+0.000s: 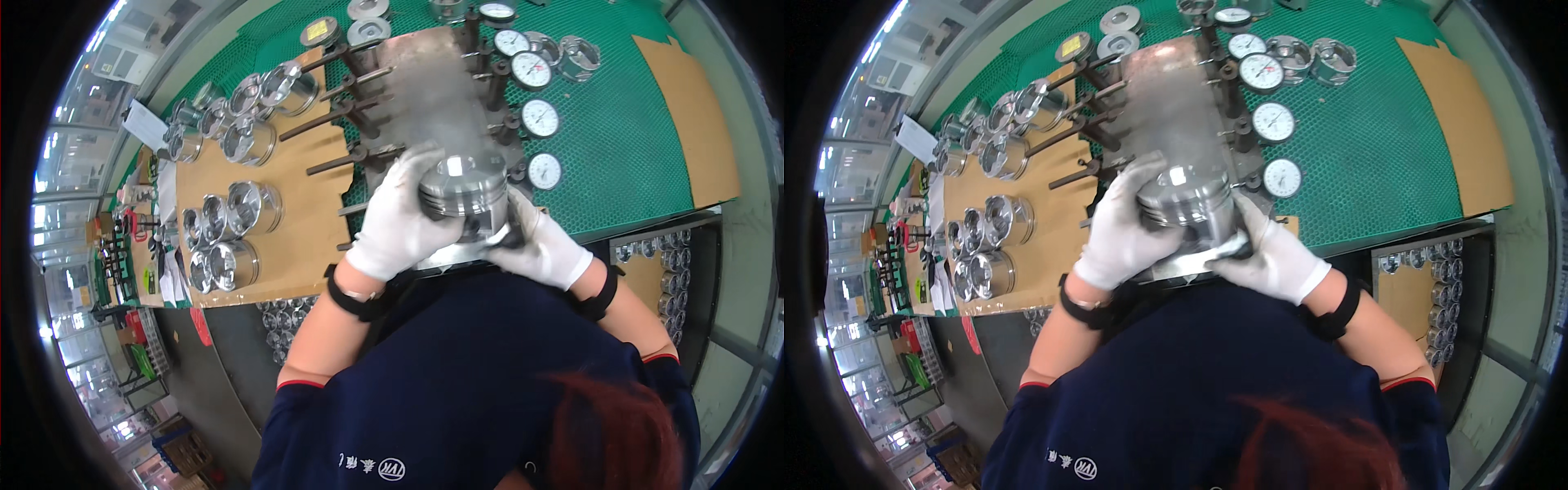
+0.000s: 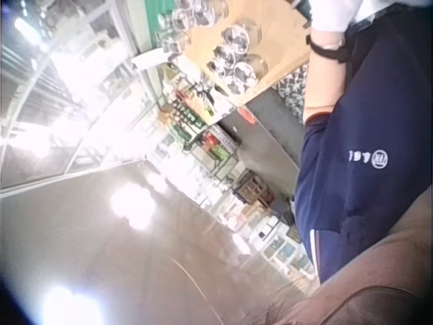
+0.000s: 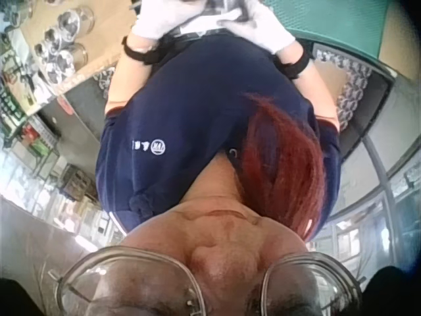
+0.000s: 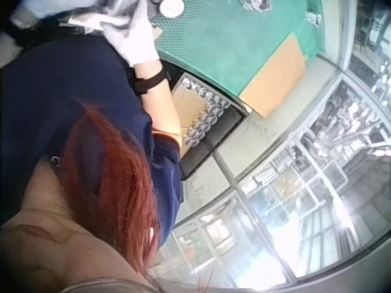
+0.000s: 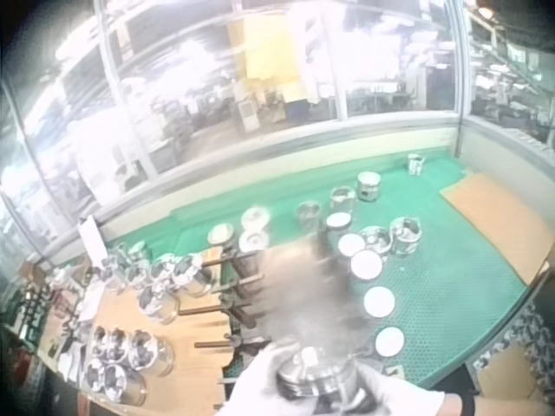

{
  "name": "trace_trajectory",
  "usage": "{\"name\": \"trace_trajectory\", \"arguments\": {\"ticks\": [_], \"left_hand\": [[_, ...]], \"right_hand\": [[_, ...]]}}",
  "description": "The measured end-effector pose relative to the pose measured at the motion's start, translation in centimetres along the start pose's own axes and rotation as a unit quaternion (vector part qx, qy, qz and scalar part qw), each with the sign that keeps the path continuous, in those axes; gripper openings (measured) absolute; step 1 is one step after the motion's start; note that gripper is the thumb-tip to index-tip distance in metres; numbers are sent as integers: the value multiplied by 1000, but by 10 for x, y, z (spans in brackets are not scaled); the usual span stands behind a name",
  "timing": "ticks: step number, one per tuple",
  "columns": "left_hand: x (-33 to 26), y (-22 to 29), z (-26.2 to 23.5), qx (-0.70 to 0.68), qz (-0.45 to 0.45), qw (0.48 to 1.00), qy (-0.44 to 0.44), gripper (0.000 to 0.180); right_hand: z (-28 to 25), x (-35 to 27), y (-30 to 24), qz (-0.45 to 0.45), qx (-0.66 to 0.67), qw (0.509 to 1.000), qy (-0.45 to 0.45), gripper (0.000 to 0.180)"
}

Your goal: The person assembles small, shiny metal cylindrical parts on a green workbench. They pick up the parts, place them into a jig with vertical rods, and then remove them to place them into a cardboard box. The process is repeated for multiple units.

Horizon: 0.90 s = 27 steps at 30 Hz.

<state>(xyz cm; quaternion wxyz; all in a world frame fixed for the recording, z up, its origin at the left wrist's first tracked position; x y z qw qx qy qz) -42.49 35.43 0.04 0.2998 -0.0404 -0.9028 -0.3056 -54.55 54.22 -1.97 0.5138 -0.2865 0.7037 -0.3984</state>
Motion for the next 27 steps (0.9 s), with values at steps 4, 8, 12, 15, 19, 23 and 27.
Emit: {"name": "trace_trajectory", "arguments": {"ticks": [4, 8, 12, 15, 19, 23, 27], "left_hand": [[15, 40, -5, -427, -327, 843, -27, 48], [41, 66, -16, -412, -169, 894, 45, 65], [20, 20, -51, -148, -198, 938, 243, 48], [-42, -42, -100, 100, -305, 918, 234, 58], [-113, -93, -143, 413, -366, 830, 79, 74], [-139, -115, -158, 450, -469, 757, -70, 62], [-149, -123, -169, 503, -419, 742, -144, 47]], "right_hand": [[-32, -27, -35, -145, 60, 983, 98, 89], [-102, -35, 0, -114, 244, 947, 176, 34], [-200, -24, 69, -157, 392, 866, 268, 30], [-283, 8, 120, -45, 330, 855, 397, 31], [-354, 73, 143, 93, 414, 833, 354, 33], [-407, 143, 173, 128, 374, 837, 379, 35], [-451, 189, 183, 183, 334, 845, 375, 30]]}}
Point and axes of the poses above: each hand's wrist, its own x-axis towards the middle knuckle, its own z-axis out of the palm, y = z × x, the point moved 2 cm from there along x, towards the middle knuckle, and after that the axes turned 15 degrees about z, right-handed, at the moved point
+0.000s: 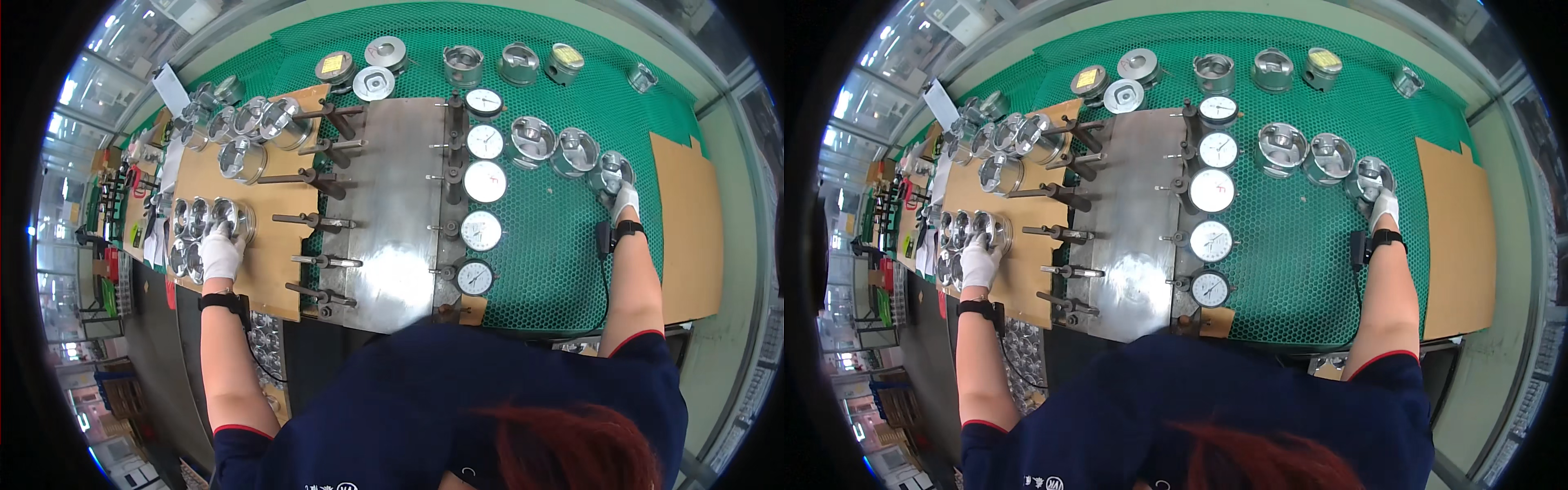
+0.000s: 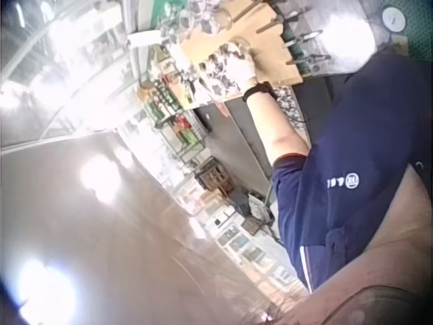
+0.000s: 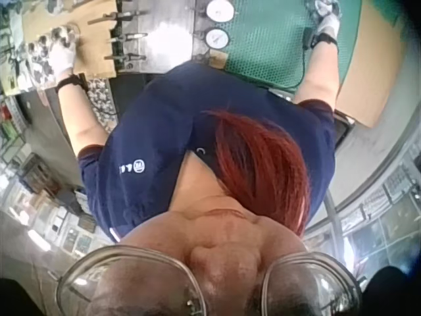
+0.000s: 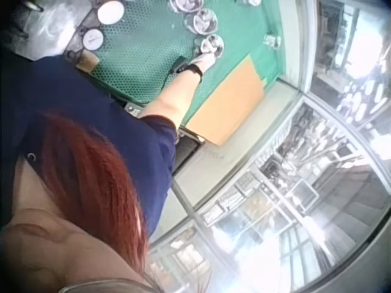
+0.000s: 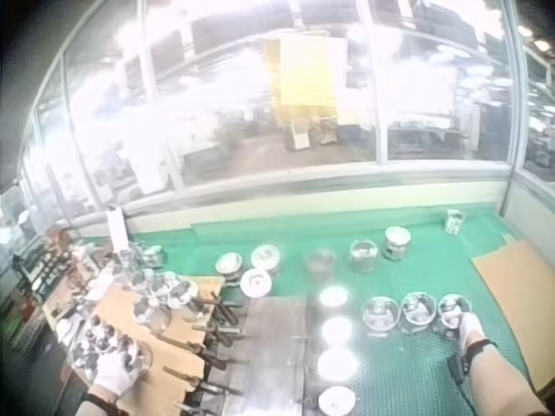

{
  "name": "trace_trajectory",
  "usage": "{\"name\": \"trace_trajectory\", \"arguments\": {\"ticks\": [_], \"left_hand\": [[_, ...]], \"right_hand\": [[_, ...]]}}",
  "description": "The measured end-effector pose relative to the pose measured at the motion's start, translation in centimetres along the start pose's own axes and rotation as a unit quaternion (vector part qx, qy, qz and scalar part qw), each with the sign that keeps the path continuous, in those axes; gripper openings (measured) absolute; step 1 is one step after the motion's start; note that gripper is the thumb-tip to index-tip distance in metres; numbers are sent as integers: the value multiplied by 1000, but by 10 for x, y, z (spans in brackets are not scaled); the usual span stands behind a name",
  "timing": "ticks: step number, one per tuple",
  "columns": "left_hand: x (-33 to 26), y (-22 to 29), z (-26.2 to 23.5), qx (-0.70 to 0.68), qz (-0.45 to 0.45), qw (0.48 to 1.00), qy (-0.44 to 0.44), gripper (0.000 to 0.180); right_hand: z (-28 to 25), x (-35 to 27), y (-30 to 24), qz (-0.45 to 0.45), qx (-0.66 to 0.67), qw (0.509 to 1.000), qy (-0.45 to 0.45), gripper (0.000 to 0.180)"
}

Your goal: The person assembles small, shiny metal cylindrical parts on a green workbench. They pick up the parts, place them into a jig with vertical rods, and then remove them to place them into a cardboard box. The process is repeated for multiple units.

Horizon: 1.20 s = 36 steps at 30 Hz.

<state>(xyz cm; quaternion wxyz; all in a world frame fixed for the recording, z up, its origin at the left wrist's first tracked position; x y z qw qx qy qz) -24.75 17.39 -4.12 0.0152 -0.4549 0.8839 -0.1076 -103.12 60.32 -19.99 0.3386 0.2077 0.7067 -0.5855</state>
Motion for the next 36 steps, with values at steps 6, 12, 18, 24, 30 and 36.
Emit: {"name": "trace_trajectory", "arguments": {"ticks": [6, 12, 18, 24, 30, 36], "left_hand": [[-9, 13, -7, 69, -38, 995, -68, 37], [-38, 56, -53, 5, -4, 999, -53, 42], [-90, 74, -109, -633, -200, 747, 27, 58], [-102, 152, -158, -865, -55, 490, -95, 53], [-83, 181, -124, -732, 25, 624, -271, 51], [-84, 211, -113, -453, 421, 786, 22, 81]], "right_hand": [[14, -40, 9, -88, 59, 990, -89, 48], [-43, -120, 58, -217, -30, 968, -124, 54], [41, -339, 60, -314, -144, 925, -157, 51], [156, -475, 122, -477, -370, 667, -437, 95], [179, -488, 159, -581, -351, 648, -347, 121], [196, -480, 166, -569, -445, 653, -230, 96]]}}
Point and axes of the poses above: each hand's wrist, its own x-axis towards the middle knuckle, its own z-axis out of the palm, y = z × x, the point moved 2 cm from there along x, towards the middle knuckle, and after that the axes turned 15 degrees about z, right-handed, at the moved point
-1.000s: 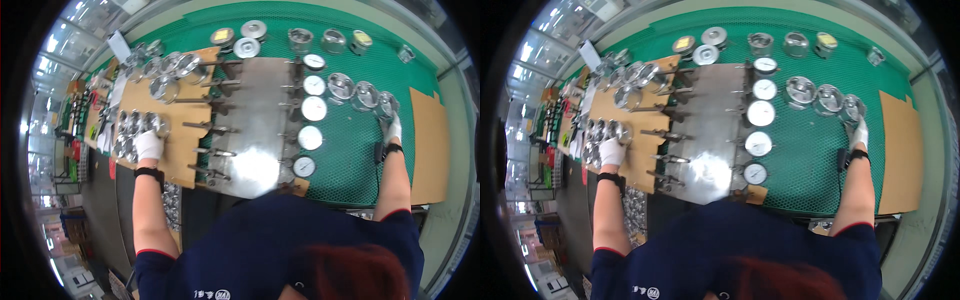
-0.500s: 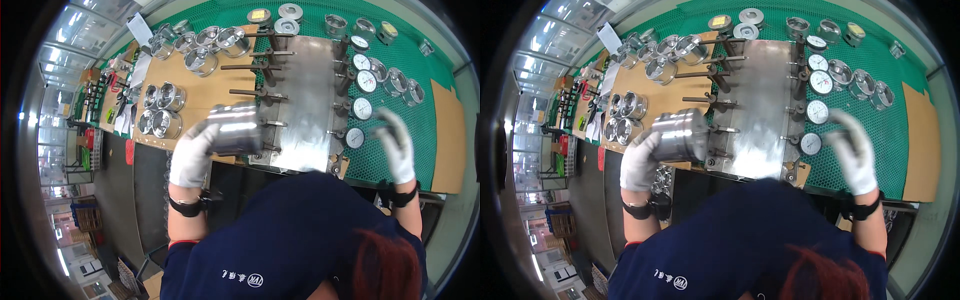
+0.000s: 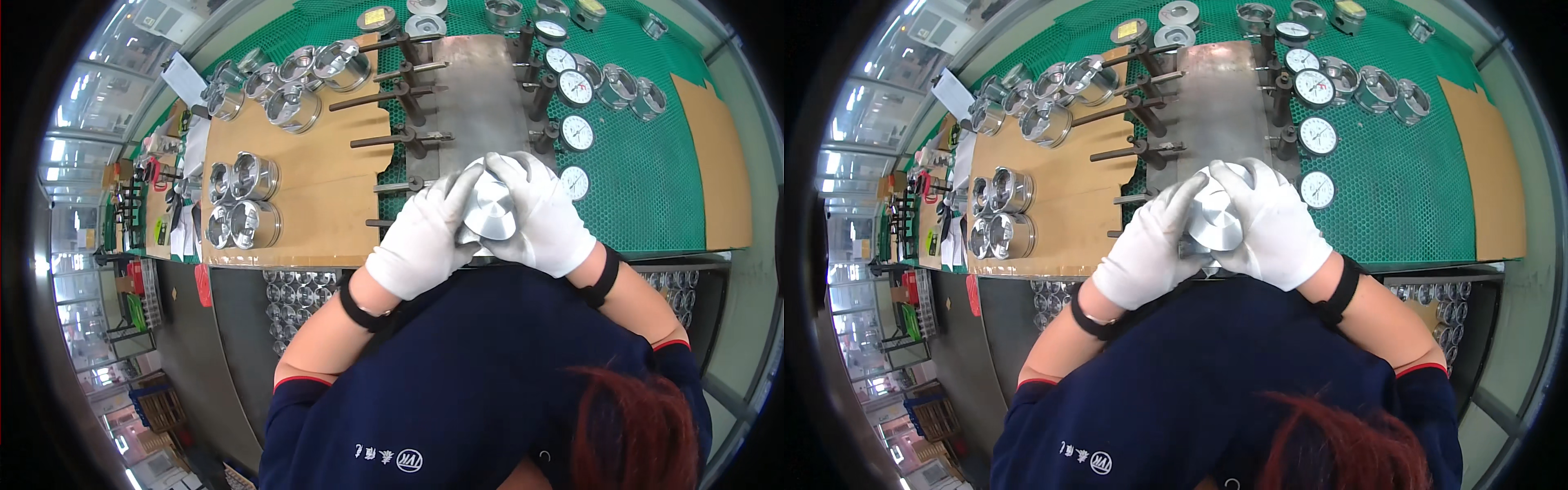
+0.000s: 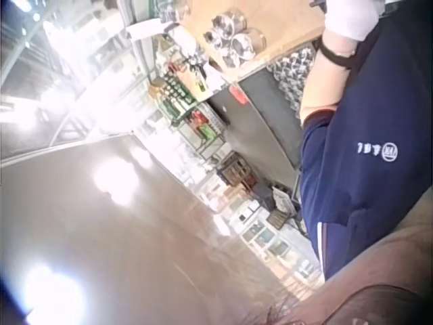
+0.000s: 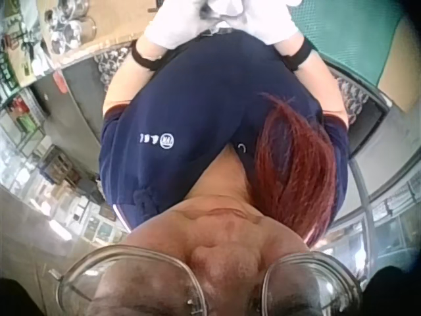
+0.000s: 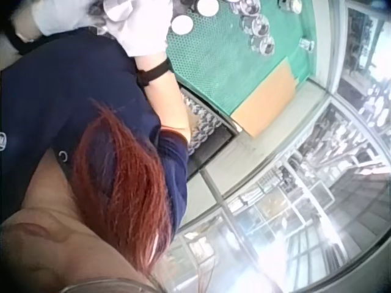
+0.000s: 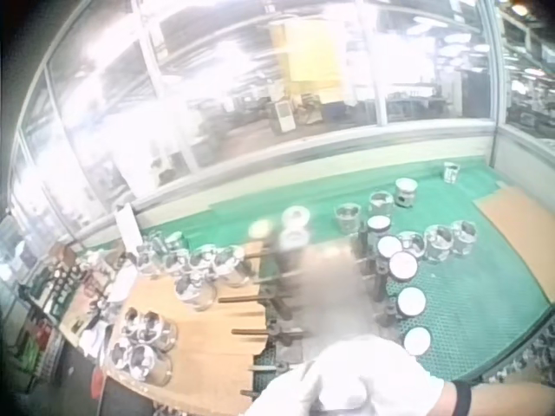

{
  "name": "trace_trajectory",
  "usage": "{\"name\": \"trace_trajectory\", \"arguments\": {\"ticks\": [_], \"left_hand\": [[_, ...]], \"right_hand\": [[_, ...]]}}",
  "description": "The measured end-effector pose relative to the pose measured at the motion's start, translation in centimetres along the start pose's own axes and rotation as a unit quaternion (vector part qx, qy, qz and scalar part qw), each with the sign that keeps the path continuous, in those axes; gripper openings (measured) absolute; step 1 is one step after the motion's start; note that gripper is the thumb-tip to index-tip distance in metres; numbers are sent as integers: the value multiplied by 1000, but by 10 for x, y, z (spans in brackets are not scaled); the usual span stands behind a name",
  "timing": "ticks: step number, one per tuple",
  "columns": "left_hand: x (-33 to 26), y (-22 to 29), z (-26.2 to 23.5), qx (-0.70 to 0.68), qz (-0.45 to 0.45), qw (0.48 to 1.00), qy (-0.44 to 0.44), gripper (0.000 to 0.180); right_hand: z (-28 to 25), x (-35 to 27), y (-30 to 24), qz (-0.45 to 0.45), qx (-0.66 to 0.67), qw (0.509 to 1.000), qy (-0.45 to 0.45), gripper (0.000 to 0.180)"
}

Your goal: The person assembles small, shiny metal cylindrical parts on a green workbench. They pick up the parts, place them into a jig with vertical rods, and then remove them to place them into a cardboard box. The process is repeated for multiple units.

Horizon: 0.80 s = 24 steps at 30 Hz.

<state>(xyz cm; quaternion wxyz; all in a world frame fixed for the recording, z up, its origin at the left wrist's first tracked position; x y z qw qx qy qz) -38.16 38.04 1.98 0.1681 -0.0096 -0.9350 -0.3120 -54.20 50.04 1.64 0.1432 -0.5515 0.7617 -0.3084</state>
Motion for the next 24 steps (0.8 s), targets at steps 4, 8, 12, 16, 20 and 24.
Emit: {"name": "trace_trajectory", "arguments": {"ticks": [4, 8, 12, 16, 20, 24], "left_hand": [[6, -21, 24, 61, 36, 995, 67, 91], [12, -27, 28, 89, 60, 991, 85, 91], [20, -36, 32, 67, 51, 992, 98, 95], [26, -40, 32, 40, 47, 993, 97, 98], [27, -41, 31, 37, 60, 992, 104, 99], [26, -44, 33, 39, 51, 993, 99, 100]], "right_hand": [[3, -8, 12, -6, 73, 997, 22, 92], [9, -38, 38, 230, 184, 948, -117, 90], [27, -50, 44, 405, 395, 793, -225, 91], [23, -46, 44, 421, 423, 770, -226, 95], [26, -46, 49, 401, 412, 786, -229, 96], [21, -42, 42, 426, 421, 765, -238, 97]]}}
Point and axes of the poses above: each hand's wrist, its own x-axis towards the middle knuckle, its own z-axis out of the palm, y = z × x, the point moved 2 cm from there along x, towards the middle knuckle, and after that the axes turned 15 degrees about z, right-handed, at the moved point
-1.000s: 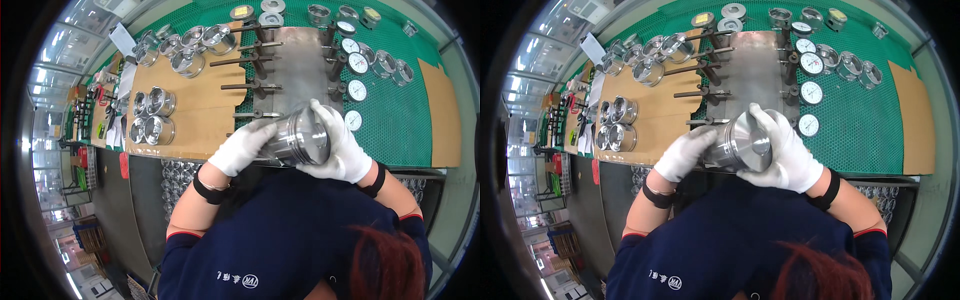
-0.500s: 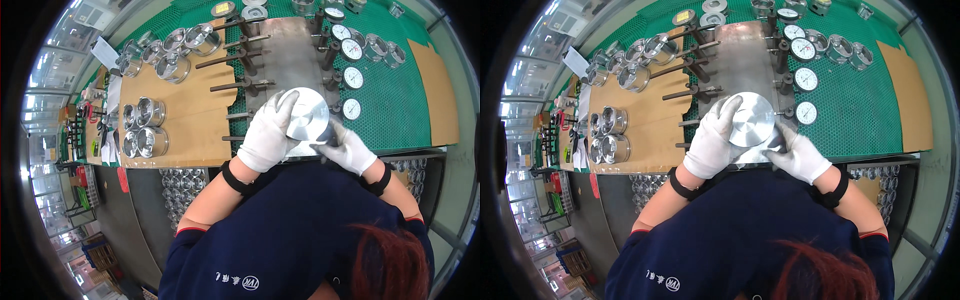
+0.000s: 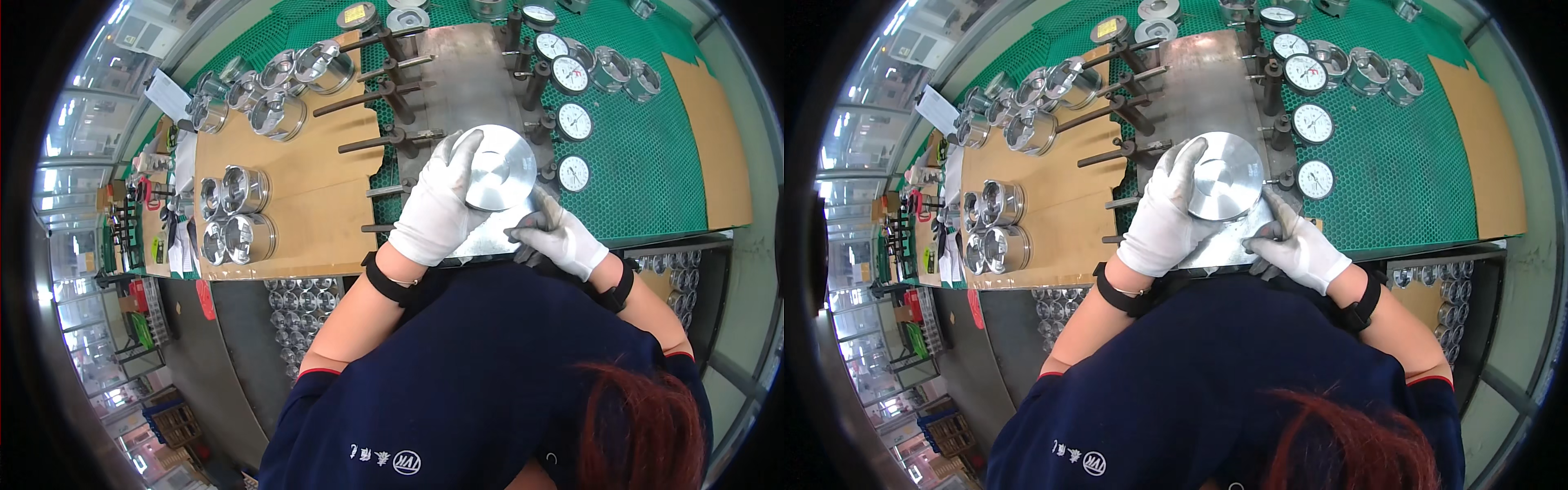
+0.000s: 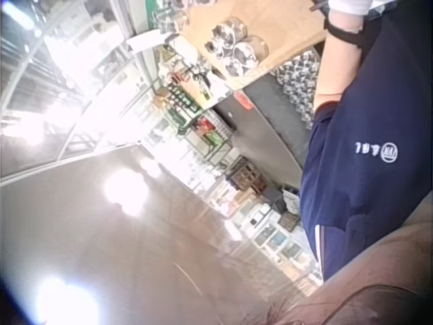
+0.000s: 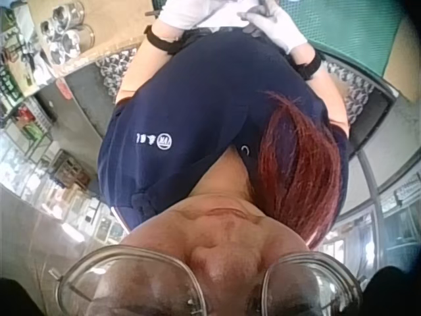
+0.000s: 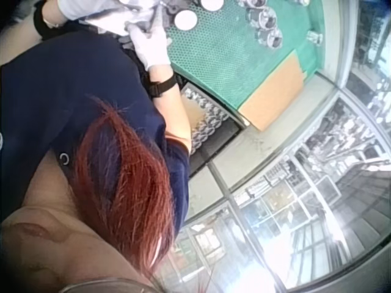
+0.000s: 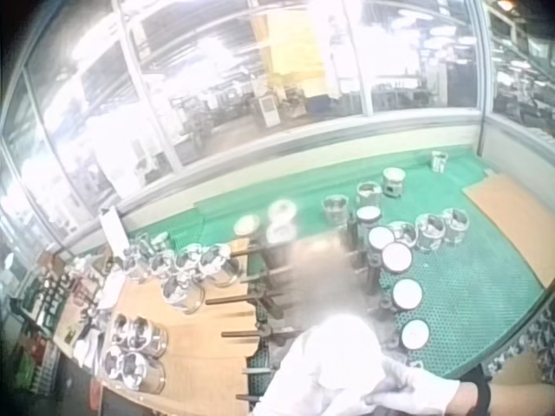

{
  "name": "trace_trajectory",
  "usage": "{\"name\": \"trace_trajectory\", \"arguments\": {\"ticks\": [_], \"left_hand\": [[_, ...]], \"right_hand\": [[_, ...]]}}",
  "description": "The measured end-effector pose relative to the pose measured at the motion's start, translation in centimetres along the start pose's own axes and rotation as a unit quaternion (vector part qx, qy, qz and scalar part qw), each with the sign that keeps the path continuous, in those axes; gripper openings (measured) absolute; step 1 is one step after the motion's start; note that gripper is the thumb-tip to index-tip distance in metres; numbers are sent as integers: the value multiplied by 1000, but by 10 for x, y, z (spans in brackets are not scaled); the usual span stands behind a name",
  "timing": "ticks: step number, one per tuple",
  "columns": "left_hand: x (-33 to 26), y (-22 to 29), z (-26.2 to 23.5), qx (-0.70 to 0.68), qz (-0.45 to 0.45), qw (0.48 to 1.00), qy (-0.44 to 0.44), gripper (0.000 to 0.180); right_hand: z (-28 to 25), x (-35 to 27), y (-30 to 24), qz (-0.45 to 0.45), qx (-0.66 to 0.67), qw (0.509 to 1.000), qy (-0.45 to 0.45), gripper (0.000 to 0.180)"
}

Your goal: The person assembles small, shiny metal cylindrical parts on a green workbench. They pick up the parts, place them into a jig with vertical rods, and then remove them to place them into a cardboard box. The process is repeated for multiple units.

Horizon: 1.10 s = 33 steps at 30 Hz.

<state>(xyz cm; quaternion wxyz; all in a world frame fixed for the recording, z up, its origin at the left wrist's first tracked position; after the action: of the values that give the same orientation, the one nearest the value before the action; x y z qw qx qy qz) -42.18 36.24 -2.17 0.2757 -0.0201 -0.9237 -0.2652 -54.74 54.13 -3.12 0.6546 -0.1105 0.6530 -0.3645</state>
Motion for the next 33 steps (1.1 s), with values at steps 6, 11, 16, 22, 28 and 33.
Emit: {"name": "trace_trajectory", "arguments": {"ticks": [6, 11, 16, 22, 28, 33], "left_hand": [[1, 1, 2, -4, -21, 1000, 5, 101], [0, -1, 4, -3, -22, 1000, 5, 104], [0, 4, 1, -7, -20, 999, 37, 86], [2, 30, -11, -501, -336, 795, 59, 37], [47, 72, -13, -545, -170, 821, -14, 78], [77, 87, 10, -211, 44, 975, 61, 126]], "right_hand": [[0, 1, 1, 3, 10, 1000, -5, 97], [0, 6, 6, -23, -5, 1000, 9, 97], [-4, 7, 6, -13, -57, 998, 27, 103], [-9, -33, -17, -311, -124, 937, 104, 90], [-78, -55, -13, -213, 288, 934, -16, 53], [-76, -48, -28, -297, 198, 932, -68, 45]]}}
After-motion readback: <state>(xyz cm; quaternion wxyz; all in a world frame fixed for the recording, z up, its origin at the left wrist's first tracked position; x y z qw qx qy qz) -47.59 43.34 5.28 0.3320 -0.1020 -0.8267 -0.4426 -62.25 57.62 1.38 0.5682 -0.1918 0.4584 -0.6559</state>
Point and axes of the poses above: each hand's wrist, its own x-axis towards the middle knuckle, its own z-axis out of the palm, y = z × x, the point moved 2 cm from there along x, towards the middle knuckle, and after that the axes turned 15 degrees about z, right-handed, at the moved point
